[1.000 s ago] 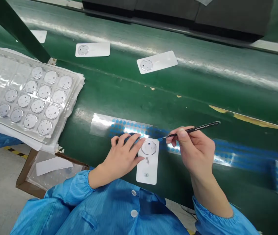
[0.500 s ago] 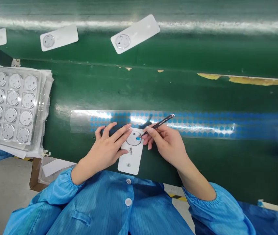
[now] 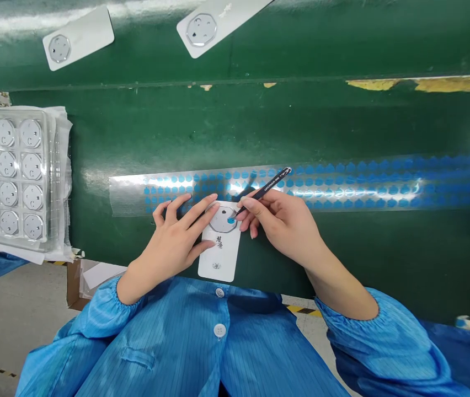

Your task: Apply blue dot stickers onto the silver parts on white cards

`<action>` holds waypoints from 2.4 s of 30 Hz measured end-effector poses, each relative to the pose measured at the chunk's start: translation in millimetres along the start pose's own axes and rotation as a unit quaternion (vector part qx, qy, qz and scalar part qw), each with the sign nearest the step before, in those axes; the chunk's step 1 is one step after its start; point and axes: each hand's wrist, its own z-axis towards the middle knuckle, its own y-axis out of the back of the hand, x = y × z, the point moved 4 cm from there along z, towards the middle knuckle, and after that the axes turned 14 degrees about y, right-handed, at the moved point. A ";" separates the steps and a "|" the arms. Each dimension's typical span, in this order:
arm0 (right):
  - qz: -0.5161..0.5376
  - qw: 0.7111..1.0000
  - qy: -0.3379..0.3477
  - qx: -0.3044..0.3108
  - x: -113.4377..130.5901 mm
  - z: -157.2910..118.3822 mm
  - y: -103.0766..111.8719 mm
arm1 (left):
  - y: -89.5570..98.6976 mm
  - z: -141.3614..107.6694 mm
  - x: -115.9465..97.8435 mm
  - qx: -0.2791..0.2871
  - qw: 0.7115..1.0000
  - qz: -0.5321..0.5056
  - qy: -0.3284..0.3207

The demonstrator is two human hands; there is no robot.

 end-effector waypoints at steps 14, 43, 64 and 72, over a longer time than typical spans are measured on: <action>0.012 1.000 -0.001 -0.007 6.0 4.1 -0.1 | 1.2 0.0 -1.5 -0.004 1.000 0.001 -0.004; -0.093 0.988 0.120 0.011 7.8 -3.4 -3.6 | 11.6 8.8 -14.5 0.009 1.000 0.019 0.015; 0.115 0.993 0.007 0.020 25.4 -17.4 -22.7 | 15.1 28.6 -17.6 0.056 0.763 -0.627 0.147; 0.055 0.995 0.039 -0.070 25.8 -15.3 -19.4 | 14.1 28.1 -31.1 0.016 0.823 -0.557 0.112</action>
